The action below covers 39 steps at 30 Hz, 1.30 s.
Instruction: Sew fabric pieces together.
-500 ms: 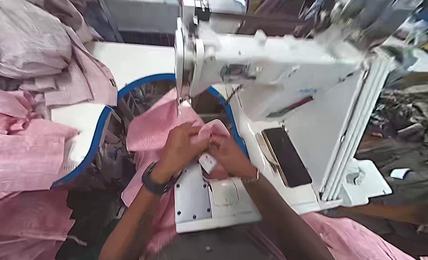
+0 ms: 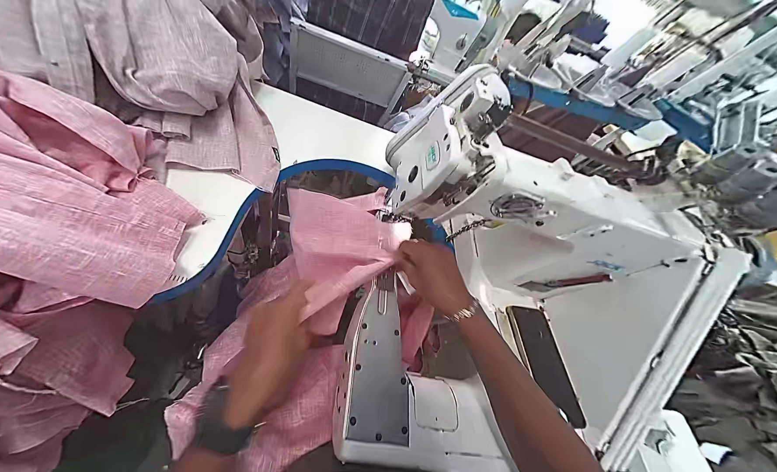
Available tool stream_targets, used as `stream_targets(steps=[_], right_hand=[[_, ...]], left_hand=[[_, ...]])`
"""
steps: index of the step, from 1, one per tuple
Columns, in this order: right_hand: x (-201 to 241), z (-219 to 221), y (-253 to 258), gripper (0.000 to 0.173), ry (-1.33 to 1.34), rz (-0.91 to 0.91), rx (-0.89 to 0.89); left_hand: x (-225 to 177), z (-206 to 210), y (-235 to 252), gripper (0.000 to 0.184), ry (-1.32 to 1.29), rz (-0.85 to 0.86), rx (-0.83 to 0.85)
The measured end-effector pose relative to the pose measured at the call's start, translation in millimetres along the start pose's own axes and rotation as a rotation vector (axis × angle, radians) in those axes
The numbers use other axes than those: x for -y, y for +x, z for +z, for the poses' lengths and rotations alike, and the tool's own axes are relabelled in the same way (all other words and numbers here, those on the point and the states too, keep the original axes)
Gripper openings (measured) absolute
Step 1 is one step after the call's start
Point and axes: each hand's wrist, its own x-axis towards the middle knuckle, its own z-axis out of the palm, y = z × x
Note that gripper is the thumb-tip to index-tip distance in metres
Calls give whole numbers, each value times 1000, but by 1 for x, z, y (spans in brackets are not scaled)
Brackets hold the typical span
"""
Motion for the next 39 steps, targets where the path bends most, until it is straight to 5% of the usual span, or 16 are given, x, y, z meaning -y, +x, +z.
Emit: stream_targets(steps=[2, 4, 6, 9, 11, 14, 16, 17, 19, 21, 24, 27, 31, 39], right_hand=[[-6, 9, -7, 15, 34, -35, -83], [-1, 35, -25, 14, 44, -93, -195], [-4, 29, -33, 19, 69, -20, -276], [-50, -28, -63, 59, 117, 539, -145], [-80, -47, -78, 47, 87, 695, -139], [-23, -25, -101, 30, 75, 296, -115], [10, -12, -105, 45, 78, 83, -84], [3, -20, -102, 52, 58, 108, -9], [-48, -54, -87, 37, -47, 394, 169], [-90, -71, -78, 25, -152, 516, 57], [-62, -42, -68, 23, -157, 210, -296], [-27, 20, -46, 20, 7, -34, -420], [-39, 45, -43, 20, 324, -138, -363], [-42, 38, -45, 22, 447, -143, -171]], left_hand=[[1, -14, -28, 14, -144, 79, 239], [-36, 1, -37, 14, -333, 276, 401], [-49, 20, 11, 17, -342, 228, 251], [-35, 68, 85, 32, -243, 21, -63], [-39, 82, 93, 42, -190, -33, -138], [-40, 84, 92, 54, -118, -111, -25], [-29, 82, 101, 61, -157, -22, -111], [-23, 79, 105, 62, -184, 57, -162], [-8, 76, 110, 50, -182, 226, -187], [-2, 81, 106, 45, -81, 365, -179], [-17, 80, 89, 36, -40, 267, -104], [-24, 88, 85, 39, -76, 195, -152], [-15, 85, 98, 35, 57, 293, -157], [-14, 86, 95, 36, -14, 313, -152]])
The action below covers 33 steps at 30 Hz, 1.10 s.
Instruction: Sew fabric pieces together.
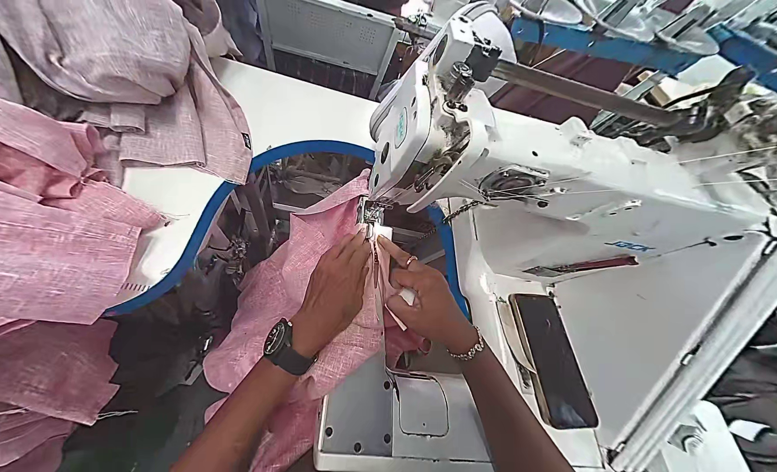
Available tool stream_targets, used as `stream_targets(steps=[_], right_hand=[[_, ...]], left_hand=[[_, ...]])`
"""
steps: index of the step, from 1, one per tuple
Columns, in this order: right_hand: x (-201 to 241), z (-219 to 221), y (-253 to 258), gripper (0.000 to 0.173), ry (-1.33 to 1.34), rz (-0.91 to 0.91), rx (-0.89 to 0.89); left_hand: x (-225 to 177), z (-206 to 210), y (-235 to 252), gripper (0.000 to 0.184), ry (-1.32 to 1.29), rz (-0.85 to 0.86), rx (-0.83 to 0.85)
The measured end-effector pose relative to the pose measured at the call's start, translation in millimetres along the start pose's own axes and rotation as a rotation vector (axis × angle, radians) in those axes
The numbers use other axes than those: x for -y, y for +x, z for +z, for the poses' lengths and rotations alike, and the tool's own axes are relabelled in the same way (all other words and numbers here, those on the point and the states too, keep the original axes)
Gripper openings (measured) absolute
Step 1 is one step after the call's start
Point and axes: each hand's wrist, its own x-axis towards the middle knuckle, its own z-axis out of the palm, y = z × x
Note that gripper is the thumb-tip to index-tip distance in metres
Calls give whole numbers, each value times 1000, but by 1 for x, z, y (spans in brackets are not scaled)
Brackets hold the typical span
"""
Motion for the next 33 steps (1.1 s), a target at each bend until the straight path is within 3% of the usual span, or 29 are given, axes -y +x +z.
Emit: stream_targets(steps=[4, 9, 14, 19, 27, 33], right_hand=[[-3, 0, -1, 20, 179, 21, 52], [-9, 24, 16, 16, 709, 143, -46], [9, 31, 9, 15, 360, 89, -213], [1, 24, 14, 7, 567, 201, -165], [13, 22, 3, 14, 527, 191, -164], [3, 21, 18, 20, 645, 269, -162]], left_hand=[[-1, 0, -1, 34, -24, 17, -42], [-2, -1, -1, 45, -167, 11, -65], [-6, -1, 1, 36, -180, 11, -56], [-8, 5, 4, 28, -171, -11, -91], [-13, 4, -4, 33, -133, 2, -80], [-11, 5, 3, 26, -151, -4, -73]])
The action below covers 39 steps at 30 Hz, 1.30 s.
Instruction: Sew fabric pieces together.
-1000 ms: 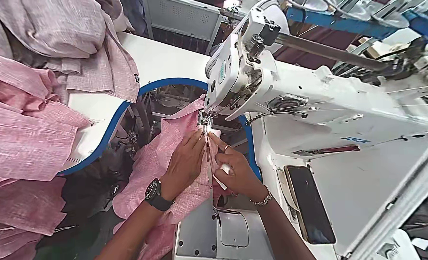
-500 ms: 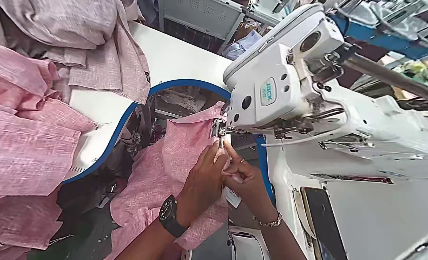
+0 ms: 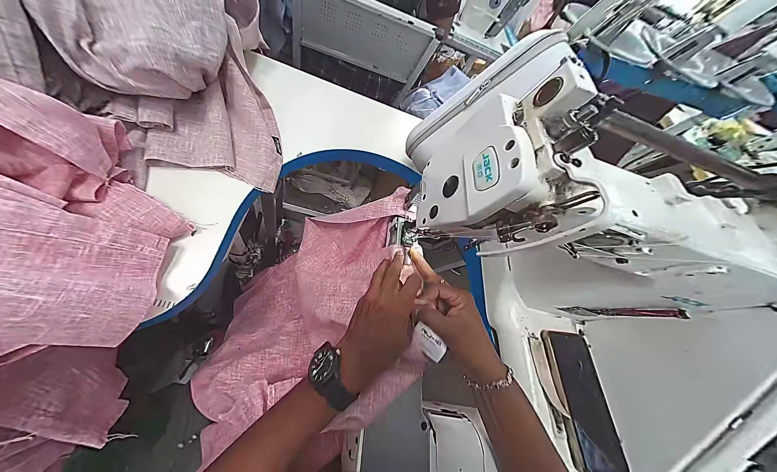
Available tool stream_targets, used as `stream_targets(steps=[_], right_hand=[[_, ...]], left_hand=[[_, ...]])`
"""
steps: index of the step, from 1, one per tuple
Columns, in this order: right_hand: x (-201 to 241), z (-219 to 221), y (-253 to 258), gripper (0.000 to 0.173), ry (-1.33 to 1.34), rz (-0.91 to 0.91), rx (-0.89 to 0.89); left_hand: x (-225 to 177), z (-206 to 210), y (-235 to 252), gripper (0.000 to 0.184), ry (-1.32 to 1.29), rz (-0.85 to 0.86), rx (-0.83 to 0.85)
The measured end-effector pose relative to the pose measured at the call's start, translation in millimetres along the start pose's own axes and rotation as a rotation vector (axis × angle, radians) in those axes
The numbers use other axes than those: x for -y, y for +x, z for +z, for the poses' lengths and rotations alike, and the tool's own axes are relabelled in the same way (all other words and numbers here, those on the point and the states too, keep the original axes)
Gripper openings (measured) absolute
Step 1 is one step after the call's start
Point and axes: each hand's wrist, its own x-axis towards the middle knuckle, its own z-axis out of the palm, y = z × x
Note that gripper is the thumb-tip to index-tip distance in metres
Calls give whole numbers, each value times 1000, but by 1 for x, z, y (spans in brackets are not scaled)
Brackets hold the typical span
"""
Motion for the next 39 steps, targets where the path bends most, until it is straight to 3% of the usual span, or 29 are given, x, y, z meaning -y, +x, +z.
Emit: stream_targets(steps=[7, 15, 18, 24, 31, 39], right_hand=[[-1, 7, -5, 16, -284, -160, -59], [6, 2, -10, 23, -313, -62, 32], [9, 0, 2, 22, -236, -43, 37], [4, -2, 1, 21, -241, -111, 60], [-3, -2, -2, 20, -283, -159, 47], [0, -7, -12, 19, -396, -156, 91]], left_hand=[[4, 1, 4, 31, -42, -1, -18], [-6, 1, -10, 29, -49, -45, 10], [-1, -3, 9, 31, -82, -60, 45], [0, 0, 8, 34, -88, -68, 34], [4, 8, 8, 28, -17, -42, -106], [-2, 3, 1, 32, 20, -72, -43]])
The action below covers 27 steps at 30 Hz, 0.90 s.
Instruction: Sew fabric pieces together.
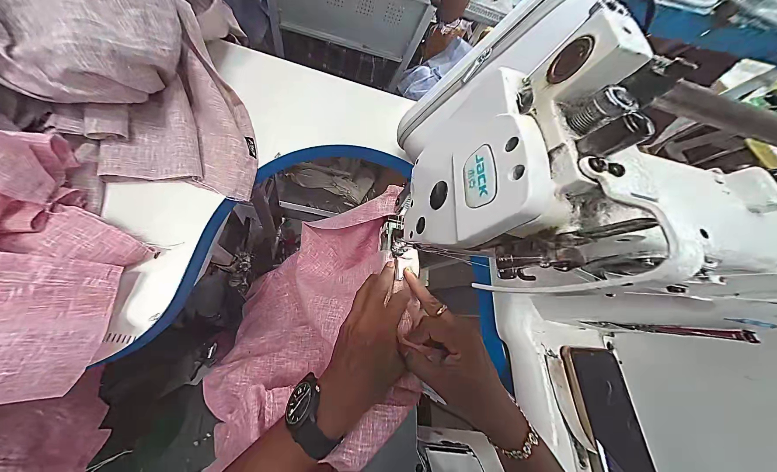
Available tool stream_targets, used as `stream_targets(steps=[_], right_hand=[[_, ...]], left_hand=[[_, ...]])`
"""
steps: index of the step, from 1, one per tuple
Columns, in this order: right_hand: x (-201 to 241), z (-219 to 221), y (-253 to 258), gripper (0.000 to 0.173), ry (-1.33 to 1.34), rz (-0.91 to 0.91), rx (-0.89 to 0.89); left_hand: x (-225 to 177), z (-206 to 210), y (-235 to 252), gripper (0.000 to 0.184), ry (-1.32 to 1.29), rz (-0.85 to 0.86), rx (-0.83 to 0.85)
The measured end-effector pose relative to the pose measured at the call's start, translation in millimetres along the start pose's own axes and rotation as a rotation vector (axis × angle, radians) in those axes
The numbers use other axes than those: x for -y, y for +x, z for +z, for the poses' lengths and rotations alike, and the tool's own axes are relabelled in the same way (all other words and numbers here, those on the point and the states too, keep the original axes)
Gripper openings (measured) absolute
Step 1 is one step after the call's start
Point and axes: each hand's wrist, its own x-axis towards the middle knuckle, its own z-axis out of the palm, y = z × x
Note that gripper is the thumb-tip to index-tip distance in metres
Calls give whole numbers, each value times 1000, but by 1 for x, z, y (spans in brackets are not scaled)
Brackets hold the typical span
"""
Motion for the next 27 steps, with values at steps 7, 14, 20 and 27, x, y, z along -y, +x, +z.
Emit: stream_targets(steps=[7, 14, 20, 27], right_hand=[[5, -5, -1, 21, -69, -1, 83], [12, -8, -3, 21, -52, 12, 132], [2, -5, 18, 22, 30, -4, 68], [2, 1, 11, 22, 10, 9, -27]], left_hand=[[-2, -4, -12, 32, 4, 32, 1], [-4, -4, -19, 34, -10, 30, 12], [2, 2, -4, 35, -7, 54, -21], [3, 5, -3, 35, -11, 49, -54]])
